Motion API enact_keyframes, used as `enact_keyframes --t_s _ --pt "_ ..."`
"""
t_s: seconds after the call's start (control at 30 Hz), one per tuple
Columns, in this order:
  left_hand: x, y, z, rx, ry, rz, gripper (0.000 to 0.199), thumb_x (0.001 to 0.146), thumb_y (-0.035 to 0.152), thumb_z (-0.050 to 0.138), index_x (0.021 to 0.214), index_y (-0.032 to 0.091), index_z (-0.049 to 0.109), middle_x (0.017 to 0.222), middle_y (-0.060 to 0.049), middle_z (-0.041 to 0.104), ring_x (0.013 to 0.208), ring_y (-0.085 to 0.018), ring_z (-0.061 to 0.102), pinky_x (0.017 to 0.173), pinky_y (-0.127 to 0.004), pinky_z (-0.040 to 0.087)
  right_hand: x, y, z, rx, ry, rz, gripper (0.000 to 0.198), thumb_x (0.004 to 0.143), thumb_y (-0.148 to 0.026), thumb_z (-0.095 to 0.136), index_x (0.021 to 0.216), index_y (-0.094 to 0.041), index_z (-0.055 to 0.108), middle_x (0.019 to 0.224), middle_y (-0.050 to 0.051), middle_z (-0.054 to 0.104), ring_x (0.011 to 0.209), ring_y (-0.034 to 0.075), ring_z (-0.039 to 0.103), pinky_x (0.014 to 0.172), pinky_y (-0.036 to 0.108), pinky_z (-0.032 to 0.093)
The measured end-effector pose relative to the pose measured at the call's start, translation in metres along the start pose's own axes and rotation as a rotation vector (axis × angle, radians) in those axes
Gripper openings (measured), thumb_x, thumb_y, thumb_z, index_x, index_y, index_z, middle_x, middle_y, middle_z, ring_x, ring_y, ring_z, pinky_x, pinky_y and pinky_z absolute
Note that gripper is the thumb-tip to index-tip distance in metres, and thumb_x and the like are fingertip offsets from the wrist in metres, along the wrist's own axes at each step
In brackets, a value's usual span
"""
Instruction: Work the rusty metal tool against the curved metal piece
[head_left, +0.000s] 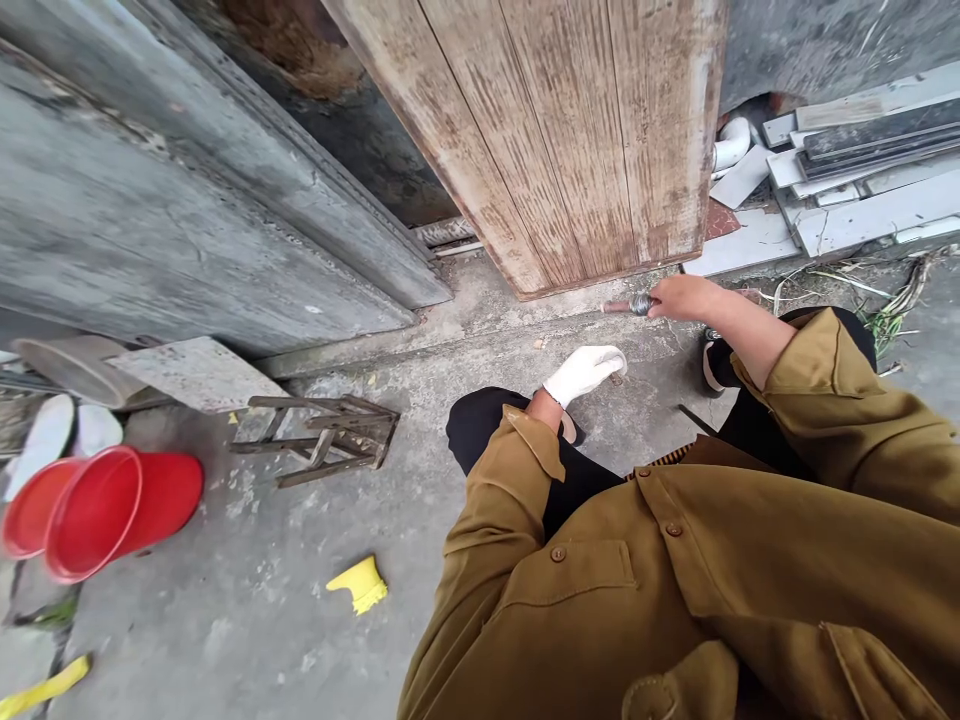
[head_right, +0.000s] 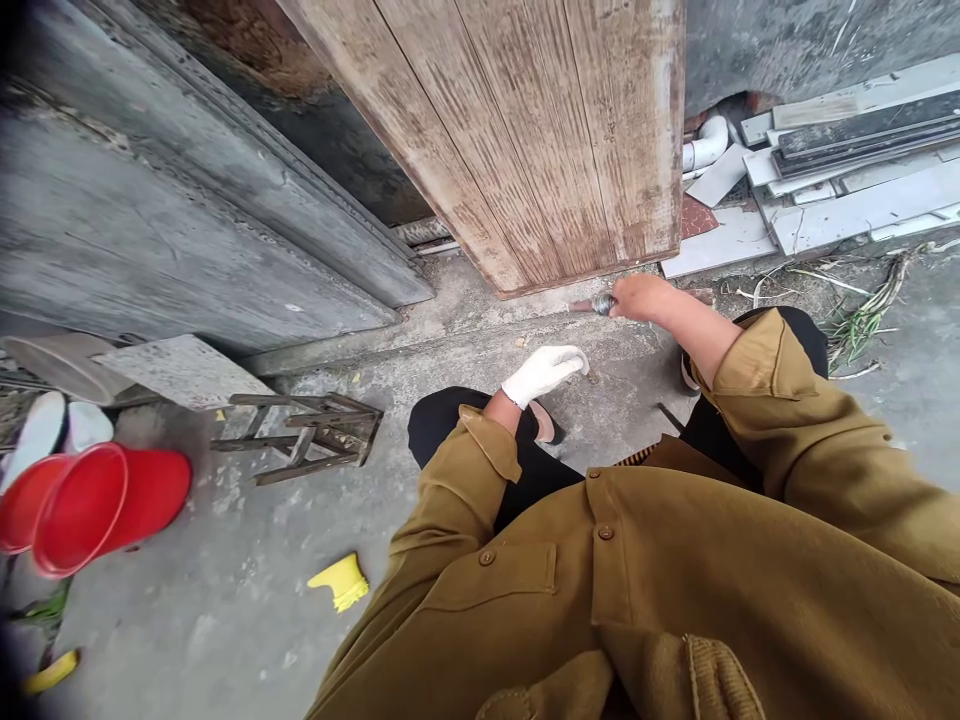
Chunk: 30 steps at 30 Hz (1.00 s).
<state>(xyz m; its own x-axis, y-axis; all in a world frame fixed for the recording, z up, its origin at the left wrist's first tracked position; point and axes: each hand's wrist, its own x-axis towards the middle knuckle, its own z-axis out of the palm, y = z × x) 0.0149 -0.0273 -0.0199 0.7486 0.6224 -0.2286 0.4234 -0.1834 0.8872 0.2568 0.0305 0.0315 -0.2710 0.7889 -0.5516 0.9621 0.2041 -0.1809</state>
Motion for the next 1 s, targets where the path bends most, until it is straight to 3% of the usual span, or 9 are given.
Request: enact_keyframes --t_s 0.17,0.37,0.43,0.5,0.6,0.67,0.8,0.9,1.0 --pt "-0.002 -0.002 -0.004 0.072 0.037 0.003 0.03 0.092 0.036 0.048 0.086 0.014 0.068 0.085 -0.003 0.068 0.081 -0.016 0.06 0.083 -0.027 0.044 0.001 -0.02 0.023 -0.104 -0.424 -0.202 0.019 0.082 -0.032 0.067 0.079 -0.014 0.07 0.075 0.008 0.066 0.069 0.02 0.059 0.065 0.031 0.038" --pt "-0.005 -0.011 -0.008 -0.075 0.162 -0.019 0.029 0.089 0.039 0.054 0.087 0.013 0.066 0.085 -0.005 0.067 0.077 -0.015 0.059 0.077 -0.027 0.047 -0.012 -0.023 0.016 0.296 -0.728 -0.482 0.023 0.08 -0.037 0.071 0.08 -0.014 0.065 0.063 -0.003 0.057 0.056 0.01 0.05 0.059 0.025 0.037" --pt "-0.003 -0.015 -0.006 -0.22 0.208 -0.031 0.032 0.09 0.042 0.055 0.088 0.013 0.065 0.085 -0.006 0.066 0.07 -0.013 0.057 0.068 -0.025 0.046 -0.019 -0.014 0.004 0.54 -0.649 -0.575 0.029 0.081 -0.043 0.07 0.084 -0.015 0.064 0.069 -0.002 0.059 0.06 0.01 0.051 0.059 0.024 0.039" --pt "0.0 -0.018 -0.004 -0.36 0.223 -0.037 0.036 0.091 0.047 0.054 0.088 0.012 0.064 0.078 -0.005 0.064 0.062 -0.011 0.053 0.06 -0.023 0.043 -0.023 -0.002 -0.007 0.778 -0.353 -0.539 0.031 0.085 -0.046 0.067 0.087 -0.015 0.062 0.073 0.0 0.06 0.061 0.009 0.05 0.06 0.024 0.04" --pt "0.002 -0.014 -0.001 -0.454 0.117 -0.037 0.039 0.091 0.05 0.056 0.088 0.011 0.065 0.061 0.0 0.052 0.053 -0.009 0.045 0.052 -0.021 0.035 -0.018 0.013 -0.014 0.911 0.099 -0.267 0.029 0.095 -0.043 0.055 0.095 -0.015 0.062 0.077 0.005 0.061 0.062 0.011 0.049 0.06 0.025 0.041" --pt "0.0 -0.007 -0.001 -0.477 -0.015 -0.053 0.039 0.089 0.049 0.059 0.087 0.011 0.067 0.057 0.002 0.048 0.051 -0.008 0.04 0.052 -0.021 0.034 -0.01 0.018 -0.014 0.78 0.239 -0.074 0.031 0.097 -0.041 0.05 0.101 -0.013 0.063 0.082 0.009 0.064 0.066 0.014 0.053 0.062 0.028 0.043" --pt "-0.007 0.003 -0.004 -0.513 -0.106 -0.058 0.038 0.087 0.048 0.062 0.087 0.01 0.069 0.072 -0.003 0.06 0.053 -0.006 0.041 0.057 -0.023 0.038 0.003 0.011 -0.004 0.208 0.151 0.068 0.035 0.092 -0.041 0.056 0.106 -0.012 0.068 0.102 0.017 0.068 0.091 0.026 0.063 0.073 0.033 0.044" --pt "-0.011 0.001 -0.009 -0.49 -0.026 -0.04 0.037 0.087 0.047 0.062 0.086 0.01 0.068 0.082 -0.007 0.065 0.056 -0.007 0.046 0.058 -0.024 0.039 0.005 -0.003 0.009 -0.029 -0.066 0.01 0.031 0.088 -0.038 0.061 0.099 -0.012 0.071 0.104 0.018 0.069 0.091 0.028 0.064 0.072 0.034 0.044" --pt "-0.012 -0.006 -0.013 -0.434 0.083 -0.059 0.036 0.085 0.047 0.062 0.084 0.011 0.067 0.078 -0.005 0.064 0.057 -0.009 0.048 0.057 -0.023 0.039 0.003 -0.015 0.02 -0.082 -0.316 -0.141 0.018 0.081 -0.031 0.07 0.081 -0.013 0.071 0.082 0.012 0.068 0.074 0.022 0.062 0.066 0.032 0.041"
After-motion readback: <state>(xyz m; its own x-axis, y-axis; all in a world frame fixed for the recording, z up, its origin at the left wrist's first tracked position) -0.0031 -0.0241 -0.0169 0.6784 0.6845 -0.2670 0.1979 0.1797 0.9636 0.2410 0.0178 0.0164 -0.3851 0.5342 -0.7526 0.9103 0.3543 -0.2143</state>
